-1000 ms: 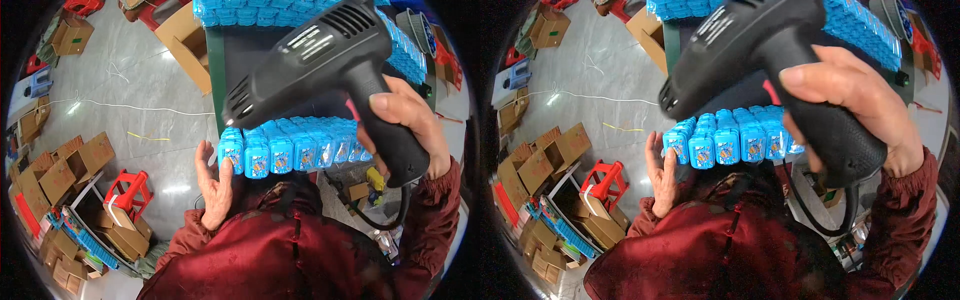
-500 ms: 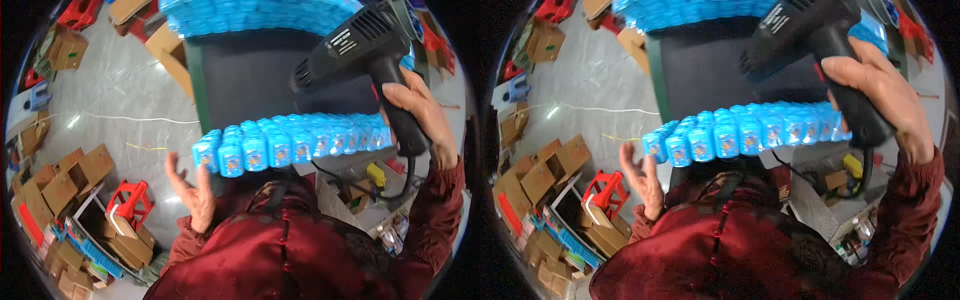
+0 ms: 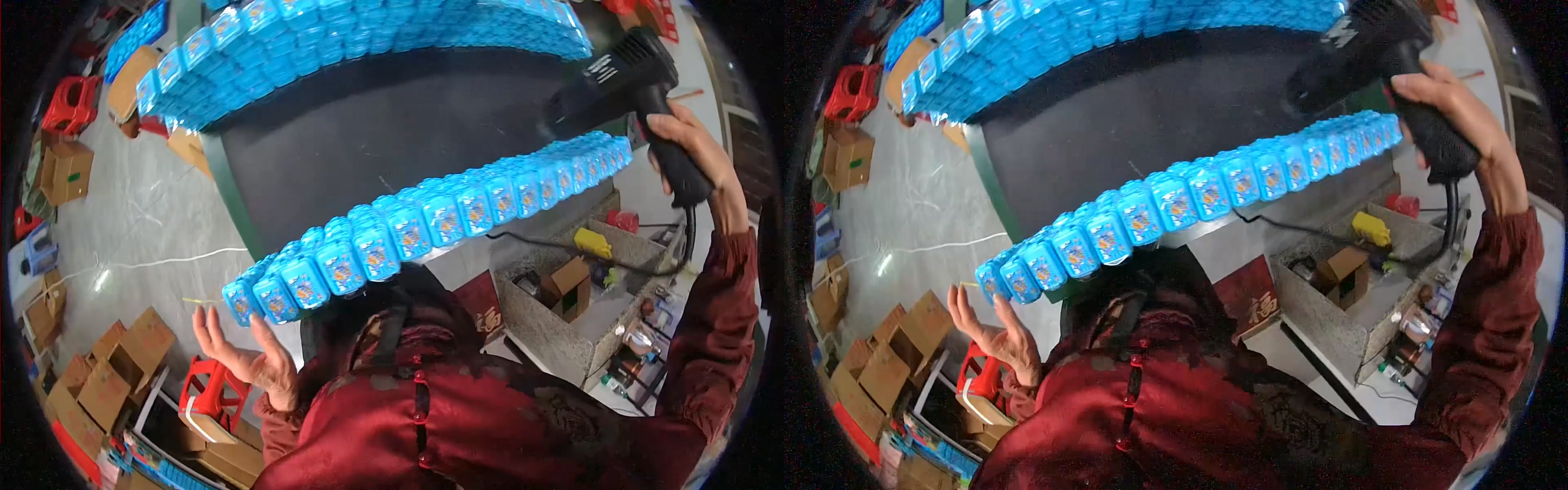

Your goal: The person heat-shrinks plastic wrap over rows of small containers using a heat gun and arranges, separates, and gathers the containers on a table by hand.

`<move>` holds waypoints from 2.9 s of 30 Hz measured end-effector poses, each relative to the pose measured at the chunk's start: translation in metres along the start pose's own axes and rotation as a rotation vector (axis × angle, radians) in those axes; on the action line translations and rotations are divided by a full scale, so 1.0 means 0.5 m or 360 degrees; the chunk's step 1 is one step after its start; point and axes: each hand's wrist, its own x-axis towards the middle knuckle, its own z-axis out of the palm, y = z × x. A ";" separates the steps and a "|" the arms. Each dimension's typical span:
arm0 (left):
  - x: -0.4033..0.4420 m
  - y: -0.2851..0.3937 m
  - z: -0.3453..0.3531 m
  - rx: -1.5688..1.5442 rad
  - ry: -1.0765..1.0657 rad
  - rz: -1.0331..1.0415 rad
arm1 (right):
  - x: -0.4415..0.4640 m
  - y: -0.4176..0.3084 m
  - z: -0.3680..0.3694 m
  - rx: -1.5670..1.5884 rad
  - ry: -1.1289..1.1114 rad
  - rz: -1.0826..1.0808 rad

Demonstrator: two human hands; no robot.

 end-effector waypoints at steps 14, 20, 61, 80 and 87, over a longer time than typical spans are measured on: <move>0.089 -0.051 -0.032 -0.0060 -0.0083 0.0283 | -0.114 -0.025 0.042 0.0122 0.0045 0.0026; 0.124 -0.112 -0.071 -0.0056 -0.0061 0.0312 | -0.073 -0.006 0.024 0.0126 0.0020 0.0211; 0.123 -0.127 -0.008 0.0064 -0.0023 0.0257 | 0.032 0.032 -0.091 -0.0405 0.0340 0.0084; 0.112 -0.117 -0.018 0.0190 0.0027 0.0260 | 0.065 0.075 -0.175 -0.0104 0.0270 0.0398; 0.164 -0.151 -0.022 -0.0012 -0.0042 0.0340 | -0.146 -0.074 0.054 0.0091 -0.0344 0.0239</move>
